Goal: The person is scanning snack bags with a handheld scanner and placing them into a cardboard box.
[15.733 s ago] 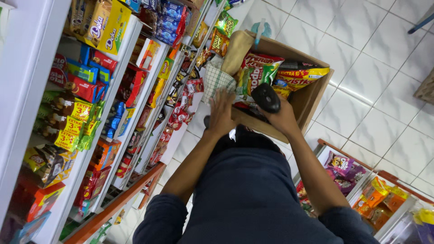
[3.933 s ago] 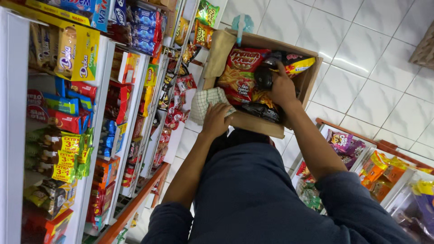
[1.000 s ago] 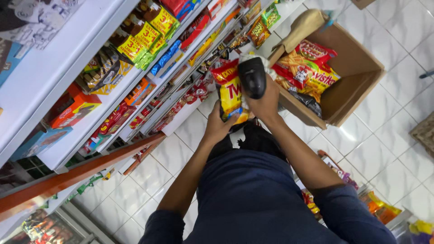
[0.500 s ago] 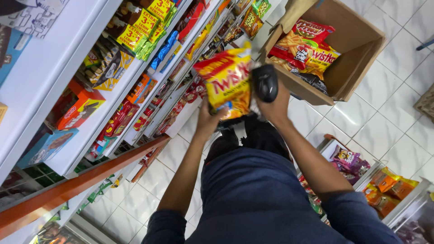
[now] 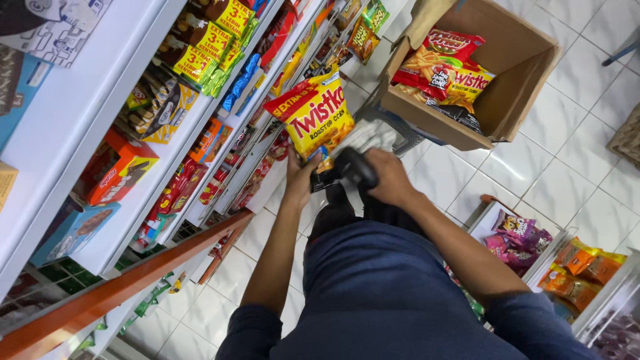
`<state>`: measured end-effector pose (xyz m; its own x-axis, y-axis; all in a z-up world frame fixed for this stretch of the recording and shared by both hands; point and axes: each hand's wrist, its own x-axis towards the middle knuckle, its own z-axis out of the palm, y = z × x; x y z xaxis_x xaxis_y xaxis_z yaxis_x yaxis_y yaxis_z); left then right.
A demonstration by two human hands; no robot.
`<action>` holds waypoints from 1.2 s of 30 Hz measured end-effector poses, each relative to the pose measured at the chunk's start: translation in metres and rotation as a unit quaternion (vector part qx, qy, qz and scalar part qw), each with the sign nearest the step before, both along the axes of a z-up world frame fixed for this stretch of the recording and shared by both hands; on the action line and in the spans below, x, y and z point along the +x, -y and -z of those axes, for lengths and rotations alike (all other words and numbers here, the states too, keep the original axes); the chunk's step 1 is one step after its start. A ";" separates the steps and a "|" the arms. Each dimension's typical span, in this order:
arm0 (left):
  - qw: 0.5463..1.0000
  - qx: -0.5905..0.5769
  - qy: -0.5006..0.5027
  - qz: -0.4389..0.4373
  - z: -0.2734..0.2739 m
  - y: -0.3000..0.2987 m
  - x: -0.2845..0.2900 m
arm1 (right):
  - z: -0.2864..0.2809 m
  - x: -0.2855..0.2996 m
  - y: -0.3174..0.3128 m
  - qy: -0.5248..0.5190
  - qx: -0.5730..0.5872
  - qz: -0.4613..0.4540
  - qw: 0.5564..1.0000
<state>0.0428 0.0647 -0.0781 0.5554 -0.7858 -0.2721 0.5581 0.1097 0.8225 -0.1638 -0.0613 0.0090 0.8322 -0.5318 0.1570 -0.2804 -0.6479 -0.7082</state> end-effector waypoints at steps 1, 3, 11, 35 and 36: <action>1.000 0.008 0.003 0.014 0.001 -0.003 0.003 | 0.006 -0.008 0.008 -0.015 0.024 0.039 0.999; 0.999 0.024 0.008 0.040 0.003 -0.006 0.008 | 0.017 -0.023 0.026 0.005 0.069 0.120 0.990; 0.933 -0.135 -0.272 0.192 -0.016 0.011 -0.024 | 0.021 -0.055 0.060 0.266 0.465 0.226 0.814; 0.990 0.050 0.031 0.130 -0.005 0.013 -0.032 | -0.037 0.000 -0.006 0.069 -0.036 -0.055 0.995; 0.989 0.062 0.047 0.126 -0.008 0.011 -0.032 | -0.040 -0.001 -0.002 0.062 -0.050 -0.060 0.995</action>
